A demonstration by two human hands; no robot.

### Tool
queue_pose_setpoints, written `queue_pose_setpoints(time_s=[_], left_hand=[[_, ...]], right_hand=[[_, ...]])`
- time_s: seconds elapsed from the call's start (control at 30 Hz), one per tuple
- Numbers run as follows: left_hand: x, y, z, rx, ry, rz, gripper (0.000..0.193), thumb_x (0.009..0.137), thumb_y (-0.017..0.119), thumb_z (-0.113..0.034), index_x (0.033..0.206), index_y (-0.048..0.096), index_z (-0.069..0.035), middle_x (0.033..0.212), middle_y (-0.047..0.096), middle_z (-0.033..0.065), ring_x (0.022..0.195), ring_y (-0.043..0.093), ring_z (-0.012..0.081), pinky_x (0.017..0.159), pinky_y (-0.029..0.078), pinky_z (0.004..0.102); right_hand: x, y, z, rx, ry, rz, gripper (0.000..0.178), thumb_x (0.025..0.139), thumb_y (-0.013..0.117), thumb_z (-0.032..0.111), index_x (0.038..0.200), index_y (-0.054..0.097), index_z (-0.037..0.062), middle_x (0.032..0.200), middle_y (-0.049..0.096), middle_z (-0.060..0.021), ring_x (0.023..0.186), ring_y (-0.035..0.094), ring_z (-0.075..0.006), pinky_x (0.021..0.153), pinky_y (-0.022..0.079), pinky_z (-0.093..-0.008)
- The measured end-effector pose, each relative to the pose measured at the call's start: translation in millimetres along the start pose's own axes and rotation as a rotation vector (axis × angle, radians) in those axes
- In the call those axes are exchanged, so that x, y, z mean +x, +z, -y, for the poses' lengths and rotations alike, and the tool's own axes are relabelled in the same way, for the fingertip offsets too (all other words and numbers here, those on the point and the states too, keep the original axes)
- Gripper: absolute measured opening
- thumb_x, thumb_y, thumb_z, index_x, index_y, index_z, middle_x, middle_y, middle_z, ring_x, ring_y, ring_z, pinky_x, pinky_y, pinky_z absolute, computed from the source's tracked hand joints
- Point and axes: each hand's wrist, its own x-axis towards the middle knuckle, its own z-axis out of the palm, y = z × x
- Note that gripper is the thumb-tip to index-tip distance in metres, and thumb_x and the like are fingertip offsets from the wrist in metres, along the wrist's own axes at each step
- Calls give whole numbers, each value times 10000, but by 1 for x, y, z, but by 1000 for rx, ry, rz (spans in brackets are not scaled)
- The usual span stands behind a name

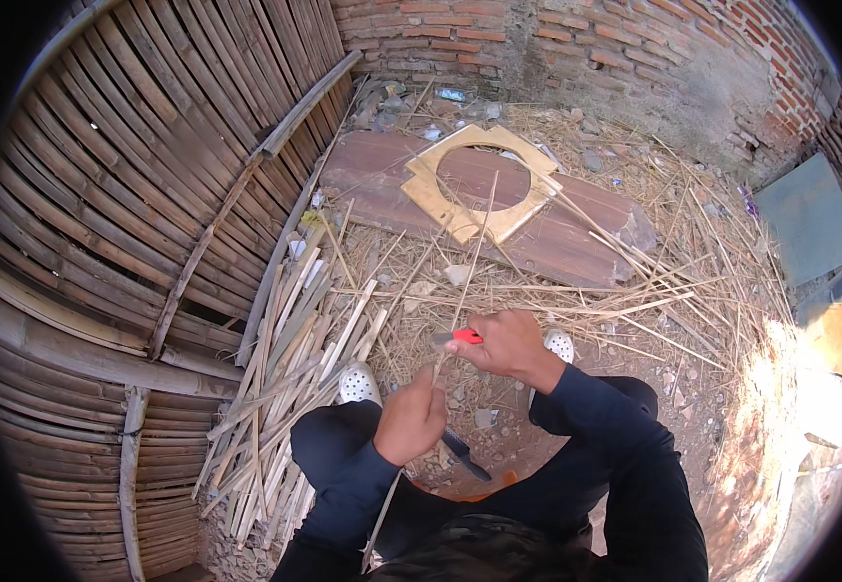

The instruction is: The person sits on the ground and uses a red utility knife to shave thin strips from a long bamboo stick. They hold the stick with their left hand and repeatedly scrape the blade along its length to remove the outer layer, creating fine shavings that fall to the ground.

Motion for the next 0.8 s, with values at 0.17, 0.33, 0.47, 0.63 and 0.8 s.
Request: queue_pose_setpoints(time_s=[0.17, 0.33, 0.47, 0.63, 0.8], left_hand=[[-2, 2, 4, 105, -34, -49, 147, 923, 499, -72, 1037, 496, 22, 731, 584, 270, 716, 583, 474, 592, 422, 531], [5, 0, 7, 221, 14, -47, 216, 884, 509, -90, 1043, 487, 54, 635, 588, 252, 601, 593, 451, 571, 450, 557], [7, 2, 10, 193, 36, -58, 211, 879, 509, -83, 1049, 496, 42, 633, 583, 253, 612, 596, 451, 584, 450, 558], [-2, -1, 1, 59, 42, 49, 223, 878, 497, -67, 1083, 494, 22, 634, 576, 256, 636, 596, 458, 616, 447, 564], [-7, 2, 15, 138, 46, -27, 162, 877, 499, -62, 1018, 483, 16, 637, 583, 246, 611, 593, 450, 578, 440, 561]], right_hand=[[-7, 1, 16, 35, -109, -15, 660, 832, 499, 735, 706, 670, 110, 515, 586, -114, 458, 604, -298, 440, 445, -417], [8, 16, -10, -46, -205, -100, 655, 830, 498, 737, 666, 662, 124, 499, 579, -105, 455, 606, -290, 436, 448, -403], [31, 12, -42, -90, 35, -176, 687, 852, 472, 725, 663, 661, 92, 506, 580, -132, 478, 612, -321, 466, 466, -433], [34, 1, -76, -45, 121, -69, 709, 867, 452, 714, 766, 683, 52, 530, 587, -162, 524, 630, -348, 498, 478, -478], [-3, 15, 4, 56, -104, -26, 704, 825, 487, 747, 673, 649, 79, 522, 583, -133, 479, 605, -330, 466, 456, -455]])
